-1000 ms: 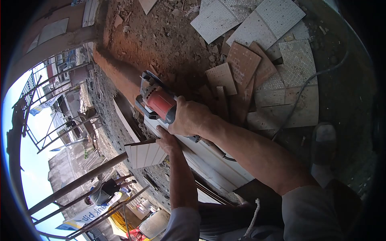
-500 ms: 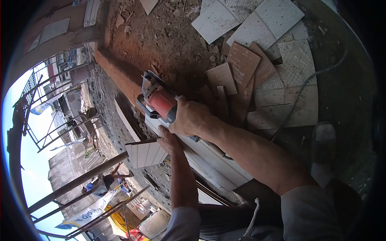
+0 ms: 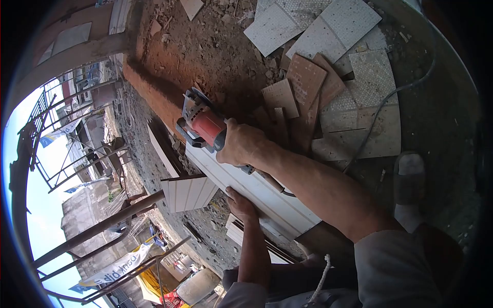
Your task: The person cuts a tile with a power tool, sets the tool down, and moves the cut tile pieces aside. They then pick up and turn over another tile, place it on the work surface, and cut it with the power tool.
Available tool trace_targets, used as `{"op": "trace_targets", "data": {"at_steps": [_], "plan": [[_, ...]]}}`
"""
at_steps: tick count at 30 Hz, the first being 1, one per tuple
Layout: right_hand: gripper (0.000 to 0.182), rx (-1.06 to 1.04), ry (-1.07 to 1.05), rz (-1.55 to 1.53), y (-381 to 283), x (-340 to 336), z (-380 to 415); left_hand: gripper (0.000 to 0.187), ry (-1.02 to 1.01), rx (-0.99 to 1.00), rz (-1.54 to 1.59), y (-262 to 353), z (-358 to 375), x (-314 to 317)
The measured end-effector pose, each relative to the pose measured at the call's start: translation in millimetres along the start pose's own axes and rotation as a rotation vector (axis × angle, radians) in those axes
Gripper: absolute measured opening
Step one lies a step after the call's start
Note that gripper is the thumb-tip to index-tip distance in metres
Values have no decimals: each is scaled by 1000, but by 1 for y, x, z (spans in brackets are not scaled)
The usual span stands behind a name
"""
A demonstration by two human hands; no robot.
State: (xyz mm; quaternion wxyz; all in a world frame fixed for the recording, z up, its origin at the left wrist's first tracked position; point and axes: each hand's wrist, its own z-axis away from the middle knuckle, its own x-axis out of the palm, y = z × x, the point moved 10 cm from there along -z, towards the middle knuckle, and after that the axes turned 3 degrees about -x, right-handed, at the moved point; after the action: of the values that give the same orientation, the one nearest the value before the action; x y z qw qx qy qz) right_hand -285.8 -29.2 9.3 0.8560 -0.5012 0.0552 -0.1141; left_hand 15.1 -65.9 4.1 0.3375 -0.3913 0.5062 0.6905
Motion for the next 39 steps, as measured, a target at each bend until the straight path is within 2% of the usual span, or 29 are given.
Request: {"op": "trace_targets", "data": {"at_steps": [2, 11, 24, 39], "plan": [[87, -14, -7, 0, -1, 3, -1, 77, 25, 66, 80, 6, -2, 1], [87, -12, -15, 21, -2, 4, -3, 67, -37, 57, 270, 10, -3, 7], [85, 8, -55, 32, -2, -2, 4, 69, -87, 29, 301, 3, -9, 11], [84, 7, -53, 46, -1, -2, 6, 69, -44, 56, 291, 8, -5, 8]]}}
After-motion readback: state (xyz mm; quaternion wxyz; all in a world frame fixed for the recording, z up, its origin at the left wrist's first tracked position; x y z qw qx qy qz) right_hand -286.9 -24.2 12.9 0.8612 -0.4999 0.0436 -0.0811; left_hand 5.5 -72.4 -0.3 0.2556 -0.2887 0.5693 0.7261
